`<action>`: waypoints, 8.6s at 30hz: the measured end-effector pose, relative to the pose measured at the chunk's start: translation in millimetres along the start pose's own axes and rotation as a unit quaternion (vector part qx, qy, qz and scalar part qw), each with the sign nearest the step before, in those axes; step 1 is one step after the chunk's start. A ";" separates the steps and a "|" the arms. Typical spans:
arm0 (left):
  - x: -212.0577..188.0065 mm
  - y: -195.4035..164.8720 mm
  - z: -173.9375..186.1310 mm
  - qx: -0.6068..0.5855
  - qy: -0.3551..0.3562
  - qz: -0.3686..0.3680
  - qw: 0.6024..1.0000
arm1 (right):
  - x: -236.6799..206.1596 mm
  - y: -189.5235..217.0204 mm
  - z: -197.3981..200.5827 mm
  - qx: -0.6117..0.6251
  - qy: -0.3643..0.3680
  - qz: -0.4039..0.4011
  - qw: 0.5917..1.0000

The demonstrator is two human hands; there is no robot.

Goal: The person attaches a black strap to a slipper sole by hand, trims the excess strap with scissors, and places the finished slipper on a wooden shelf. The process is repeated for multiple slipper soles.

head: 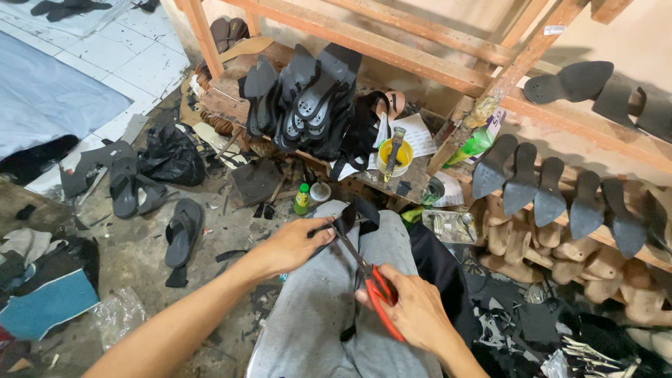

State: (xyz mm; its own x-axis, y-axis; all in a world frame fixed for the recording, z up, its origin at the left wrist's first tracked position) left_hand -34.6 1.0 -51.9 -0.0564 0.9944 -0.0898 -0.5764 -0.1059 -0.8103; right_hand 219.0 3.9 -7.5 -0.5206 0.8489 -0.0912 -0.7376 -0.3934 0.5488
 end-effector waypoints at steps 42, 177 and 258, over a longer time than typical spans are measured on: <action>-21.0 -43.7 -35.1 -0.307 -0.195 -0.029 0.931 | 13.9 11.4 -23.4 0.509 -0.102 0.028 0.854; -34.8 -97.6 24.0 0.129 -0.420 -0.389 0.810 | 71.3 -1.5 9.1 0.686 0.151 0.015 0.712; -3.3 -29.4 -27.6 -0.524 -0.229 -0.059 0.818 | 85.8 34.8 -22.3 0.623 -0.074 -0.035 0.778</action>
State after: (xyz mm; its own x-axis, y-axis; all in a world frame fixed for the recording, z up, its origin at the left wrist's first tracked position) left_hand 5.1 0.6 -43.8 -0.4892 0.8703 0.0563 0.4025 0.2826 -0.8707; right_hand 139.1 55.2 -14.8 -0.3740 0.9207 -0.1112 0.2765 0.2251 0.9343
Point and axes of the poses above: each hand's wrist, its own x-axis towards the middle knuckle, its own z-axis out of the back of the hand, y = z × x, the point moved 2 cm from there along x, towards the middle knuckle, and after that the axes turned 6 degrees about -y, right-handed, at the moved point
